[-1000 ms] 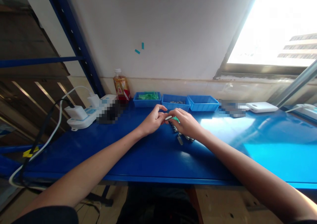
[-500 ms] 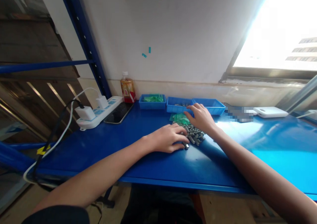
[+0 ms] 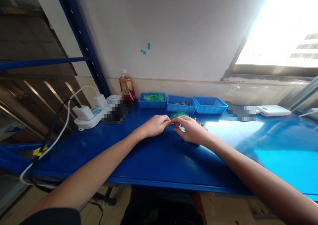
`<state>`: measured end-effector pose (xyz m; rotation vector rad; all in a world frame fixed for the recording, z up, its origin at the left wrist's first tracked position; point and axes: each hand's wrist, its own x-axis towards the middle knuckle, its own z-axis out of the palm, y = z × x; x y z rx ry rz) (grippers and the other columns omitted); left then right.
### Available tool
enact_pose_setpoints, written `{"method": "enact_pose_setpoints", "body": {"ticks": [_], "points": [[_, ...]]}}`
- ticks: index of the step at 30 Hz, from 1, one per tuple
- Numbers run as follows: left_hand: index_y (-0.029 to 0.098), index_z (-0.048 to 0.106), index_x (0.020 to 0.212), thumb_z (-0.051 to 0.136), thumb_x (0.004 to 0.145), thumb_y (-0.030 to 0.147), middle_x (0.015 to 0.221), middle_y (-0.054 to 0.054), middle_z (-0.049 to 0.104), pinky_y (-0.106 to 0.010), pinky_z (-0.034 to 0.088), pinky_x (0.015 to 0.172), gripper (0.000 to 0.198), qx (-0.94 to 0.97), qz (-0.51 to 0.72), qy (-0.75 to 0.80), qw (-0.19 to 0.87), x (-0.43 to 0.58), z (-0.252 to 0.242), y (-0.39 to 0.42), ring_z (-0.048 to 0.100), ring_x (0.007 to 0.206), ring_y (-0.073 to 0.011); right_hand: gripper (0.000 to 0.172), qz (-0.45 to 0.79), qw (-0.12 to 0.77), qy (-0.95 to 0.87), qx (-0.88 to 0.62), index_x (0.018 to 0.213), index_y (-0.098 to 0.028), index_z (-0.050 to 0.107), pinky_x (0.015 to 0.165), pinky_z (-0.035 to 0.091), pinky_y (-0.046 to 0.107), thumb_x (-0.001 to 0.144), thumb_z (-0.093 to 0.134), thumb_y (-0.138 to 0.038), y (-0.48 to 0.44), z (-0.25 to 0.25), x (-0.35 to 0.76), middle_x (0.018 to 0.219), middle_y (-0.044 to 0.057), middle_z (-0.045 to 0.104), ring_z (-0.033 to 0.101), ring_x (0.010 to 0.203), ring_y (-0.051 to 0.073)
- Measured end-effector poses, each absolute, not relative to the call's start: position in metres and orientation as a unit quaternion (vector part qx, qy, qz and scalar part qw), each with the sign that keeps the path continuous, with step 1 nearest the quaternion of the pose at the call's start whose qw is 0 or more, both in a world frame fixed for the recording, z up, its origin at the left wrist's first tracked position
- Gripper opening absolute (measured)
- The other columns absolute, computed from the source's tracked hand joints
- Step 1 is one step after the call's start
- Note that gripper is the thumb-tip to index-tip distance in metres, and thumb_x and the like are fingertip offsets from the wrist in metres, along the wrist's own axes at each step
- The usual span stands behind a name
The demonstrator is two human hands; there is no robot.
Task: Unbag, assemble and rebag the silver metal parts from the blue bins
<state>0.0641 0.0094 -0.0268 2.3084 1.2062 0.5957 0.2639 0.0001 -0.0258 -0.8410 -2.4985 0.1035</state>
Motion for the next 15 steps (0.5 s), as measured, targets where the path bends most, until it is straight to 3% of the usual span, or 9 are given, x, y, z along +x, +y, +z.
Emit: {"method": "enact_pose_setpoints", "body": {"ticks": [4, 9, 11, 13, 15], "points": [[0.017, 0.061, 0.078, 0.035, 0.094, 0.042, 0.077, -0.004, 0.065, -0.026, 0.043, 0.068, 0.039, 0.849, 0.184, 0.434, 0.239, 0.07, -0.028, 0.007, 0.061, 0.076, -0.02, 0.01, 0.019, 0.27, -0.912, -0.309, 0.092, -0.018, 0.06, 0.075, 0.046, 0.032, 0.089, 0.051, -0.02, 0.006, -0.036, 0.262, 0.086, 0.007, 0.062, 0.057, 0.083, 0.02], [0.02, 0.065, 0.094, 0.043, 0.085, 0.061, 0.111, -0.014, 0.057, -0.04, 0.046, 0.076, 0.047, 0.771, 0.13, 0.622, 0.051, 0.052, -0.013, -0.011, 0.064, 0.083, -0.029, 0.014, 0.007, 0.255, -0.919, -0.302, 0.094, -0.016, 0.06, 0.078, 0.045, 0.033, 0.093, 0.048, -0.024, 0.008, -0.037, 0.263, 0.09, 0.009, 0.062, 0.056, 0.087, 0.021], [0.019, 0.062, 0.107, 0.037, 0.085, 0.065, 0.124, -0.02, 0.048, -0.047, 0.047, 0.076, 0.057, 0.694, 0.121, 0.71, -0.031, 0.03, -0.008, -0.02, 0.064, 0.085, -0.0339, 0.014, 0.011, 0.249, -0.921, -0.301, 0.094, -0.016, 0.06, 0.078, 0.045, 0.032, 0.093, 0.048, -0.024, 0.008, -0.037, 0.263, 0.09, 0.009, 0.062, 0.056, 0.086, 0.021], [0.02, 0.059, 0.113, 0.029, 0.086, 0.066, 0.132, -0.023, 0.041, -0.052, 0.047, 0.073, 0.062, 0.62, 0.099, 0.776, -0.063, 0.006, -0.007, -0.027, 0.064, 0.086, -0.0381, 0.014, 0.016, 0.243, -0.923, -0.298, 0.094, -0.015, 0.06, 0.077, 0.044, 0.032, 0.093, 0.048, -0.024, 0.008, -0.037, 0.261, 0.09, 0.009, 0.062, 0.056, 0.085, 0.02], [0.02, 0.059, 0.112, 0.024, 0.086, 0.066, 0.126, -0.024, 0.046, -0.051, 0.048, 0.072, 0.064, 0.576, 0.059, 0.814, -0.04, -0.015, -0.009, -0.029, 0.064, 0.088, -0.0401, 0.015, 0.02, 0.237, -0.926, -0.294, 0.094, -0.015, 0.06, 0.077, 0.043, 0.031, 0.093, 0.049, -0.024, 0.007, -0.037, 0.259, 0.089, 0.009, 0.062, 0.056, 0.085, 0.02]]}}
